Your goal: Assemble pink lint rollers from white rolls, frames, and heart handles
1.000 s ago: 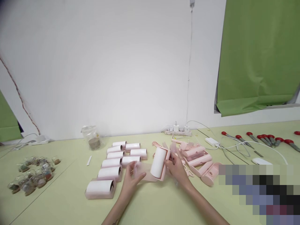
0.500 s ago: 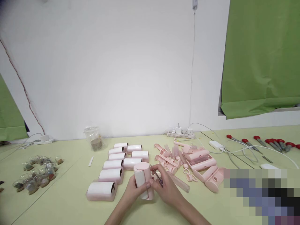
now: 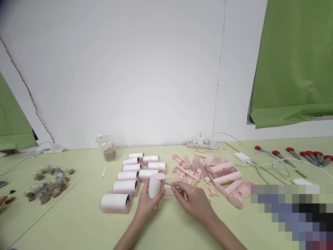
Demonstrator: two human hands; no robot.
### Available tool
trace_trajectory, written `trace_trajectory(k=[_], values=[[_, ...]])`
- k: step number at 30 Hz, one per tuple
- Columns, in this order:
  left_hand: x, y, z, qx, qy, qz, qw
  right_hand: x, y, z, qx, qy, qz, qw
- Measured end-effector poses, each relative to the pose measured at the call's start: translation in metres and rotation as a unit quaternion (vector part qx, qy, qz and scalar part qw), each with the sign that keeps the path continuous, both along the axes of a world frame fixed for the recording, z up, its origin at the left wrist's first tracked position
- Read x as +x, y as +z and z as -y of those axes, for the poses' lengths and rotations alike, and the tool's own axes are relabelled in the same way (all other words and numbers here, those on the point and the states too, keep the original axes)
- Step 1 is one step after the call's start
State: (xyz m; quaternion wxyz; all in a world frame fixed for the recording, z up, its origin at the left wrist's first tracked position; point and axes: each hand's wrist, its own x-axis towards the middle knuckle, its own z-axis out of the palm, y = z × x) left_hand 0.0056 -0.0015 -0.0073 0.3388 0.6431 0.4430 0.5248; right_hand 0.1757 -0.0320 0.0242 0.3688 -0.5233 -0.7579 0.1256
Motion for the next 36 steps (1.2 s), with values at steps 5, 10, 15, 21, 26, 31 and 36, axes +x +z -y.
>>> trace_trajectory(k=[5,10,15,21,26,31,36], values=[[-0.003,-0.003,0.000,0.072,0.065,-0.064,0.993,-0.003,-0.006,-0.002,-0.053,0.048,-0.048,0.996],[-0.003,0.000,0.005,0.075,0.023,-0.057,0.995,-0.008,-0.015,-0.001,-0.061,0.051,-0.089,0.993],[0.001,0.000,0.008,0.052,0.016,-0.049,0.997,-0.012,-0.021,0.000,-0.043,0.091,-0.111,0.989],[0.015,0.003,0.015,-0.020,0.045,0.019,0.999,-0.030,-0.031,0.004,-0.037,0.057,-0.196,0.978],[0.010,0.005,0.012,-0.034,0.057,0.083,0.994,-0.025,-0.030,-0.001,-0.069,0.008,-0.233,0.970],[0.009,0.000,0.012,-0.077,-0.116,0.098,0.985,-0.009,-0.020,-0.016,-0.095,0.038,-0.234,0.967],[0.015,-0.001,0.014,-0.116,-0.133,0.135,0.975,-0.015,-0.017,-0.018,-0.079,0.048,-0.268,0.959]])
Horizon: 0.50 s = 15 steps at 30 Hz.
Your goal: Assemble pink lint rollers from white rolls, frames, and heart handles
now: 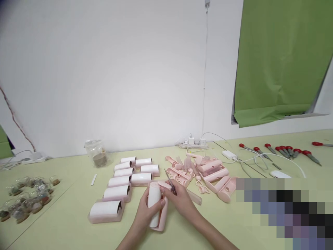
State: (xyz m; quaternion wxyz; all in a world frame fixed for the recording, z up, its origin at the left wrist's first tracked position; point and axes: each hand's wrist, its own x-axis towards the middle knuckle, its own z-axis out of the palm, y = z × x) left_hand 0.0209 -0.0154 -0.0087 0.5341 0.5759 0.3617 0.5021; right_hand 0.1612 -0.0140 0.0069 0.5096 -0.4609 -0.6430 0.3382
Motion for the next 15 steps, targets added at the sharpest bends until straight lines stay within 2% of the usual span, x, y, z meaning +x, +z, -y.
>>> trace_trajectory(k=[4,7,11,15], values=[[0.003,-0.001,0.002,-0.034,-0.035,0.042,0.998,-0.006,-0.004,0.003,-0.005,-0.004,-0.062,0.998],[0.005,-0.002,0.003,-0.035,-0.035,0.053,0.997,-0.003,-0.009,0.001,-0.039,0.005,-0.110,0.993],[0.006,0.000,0.006,-0.031,-0.053,0.070,0.996,0.005,-0.007,0.001,-0.103,0.066,-0.170,0.978],[0.008,0.001,0.011,-0.072,-0.109,0.124,0.984,0.008,-0.001,0.006,-0.163,0.113,-0.189,0.962]])
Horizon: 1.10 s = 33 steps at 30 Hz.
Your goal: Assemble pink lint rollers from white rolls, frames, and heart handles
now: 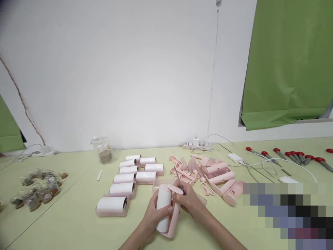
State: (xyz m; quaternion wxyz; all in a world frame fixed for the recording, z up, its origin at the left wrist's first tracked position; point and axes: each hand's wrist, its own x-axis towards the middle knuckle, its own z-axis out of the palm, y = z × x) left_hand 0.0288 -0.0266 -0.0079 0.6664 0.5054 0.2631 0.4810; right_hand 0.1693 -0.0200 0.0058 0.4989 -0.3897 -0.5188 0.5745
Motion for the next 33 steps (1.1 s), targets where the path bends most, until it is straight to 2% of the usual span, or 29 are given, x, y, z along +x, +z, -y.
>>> trace_trajectory(k=[3,5,9,12,19,21,23,25,28,31,33], values=[[0.001,-0.001,0.003,-0.030,-0.033,0.039,0.998,-0.001,-0.002,0.000,-0.006,0.005,0.015,1.000],[0.003,-0.002,0.004,-0.043,-0.029,0.047,0.998,-0.002,-0.006,-0.003,0.005,-0.015,0.025,1.000],[0.007,-0.006,0.002,-0.040,0.034,0.025,0.998,-0.004,-0.016,-0.013,0.025,-0.092,0.042,0.995],[0.011,-0.011,0.000,-0.047,0.078,0.002,0.996,-0.005,-0.018,-0.014,0.019,-0.112,0.038,0.993],[0.013,-0.022,-0.001,-0.126,0.025,0.061,0.990,-0.009,-0.015,0.002,-0.054,-0.128,0.029,0.990],[0.007,-0.019,-0.004,-0.188,0.041,0.106,0.976,-0.006,-0.016,0.000,-0.033,-0.166,0.018,0.985],[-0.002,-0.012,-0.010,-0.260,0.088,0.177,0.945,0.000,-0.015,-0.007,-0.006,-0.207,0.010,0.978],[-0.012,-0.004,-0.014,-0.279,0.136,0.222,0.924,0.009,-0.012,-0.015,0.012,-0.228,0.014,0.974],[-0.021,0.003,-0.014,-0.253,0.115,0.187,0.942,0.022,-0.001,-0.027,0.039,-0.249,0.039,0.967],[-0.020,0.003,-0.009,-0.179,0.059,0.153,0.970,0.030,0.014,-0.041,0.079,-0.292,0.080,0.950],[-0.018,0.001,-0.009,-0.137,0.045,0.136,0.980,0.033,0.022,-0.054,0.108,-0.309,0.122,0.937]])
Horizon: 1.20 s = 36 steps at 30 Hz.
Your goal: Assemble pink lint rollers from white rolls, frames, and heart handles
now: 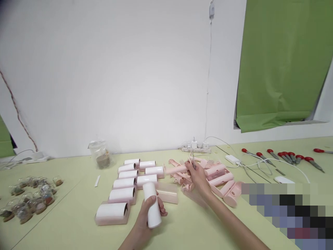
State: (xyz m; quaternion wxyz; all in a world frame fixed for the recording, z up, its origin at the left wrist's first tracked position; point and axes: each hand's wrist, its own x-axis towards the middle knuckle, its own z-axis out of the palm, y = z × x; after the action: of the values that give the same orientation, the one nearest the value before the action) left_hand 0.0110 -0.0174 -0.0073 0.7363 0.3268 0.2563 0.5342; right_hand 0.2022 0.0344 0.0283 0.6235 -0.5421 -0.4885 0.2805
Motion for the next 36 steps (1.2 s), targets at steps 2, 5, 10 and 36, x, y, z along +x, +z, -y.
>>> trace_trajectory(k=[2,5,10,36], values=[[0.001,-0.002,-0.003,0.022,0.006,-0.029,0.999,0.000,0.006,-0.016,0.006,-0.007,0.055,0.998],[0.002,-0.007,-0.008,0.054,0.019,-0.080,0.995,-0.007,0.007,-0.038,-0.009,-0.001,0.134,0.991],[0.003,-0.014,-0.013,0.088,0.025,-0.144,0.985,-0.017,0.006,-0.042,-0.047,0.016,0.223,0.974],[-0.021,0.006,-0.006,0.243,0.170,-0.630,0.718,-0.036,-0.023,0.058,0.023,0.219,0.264,0.939]])
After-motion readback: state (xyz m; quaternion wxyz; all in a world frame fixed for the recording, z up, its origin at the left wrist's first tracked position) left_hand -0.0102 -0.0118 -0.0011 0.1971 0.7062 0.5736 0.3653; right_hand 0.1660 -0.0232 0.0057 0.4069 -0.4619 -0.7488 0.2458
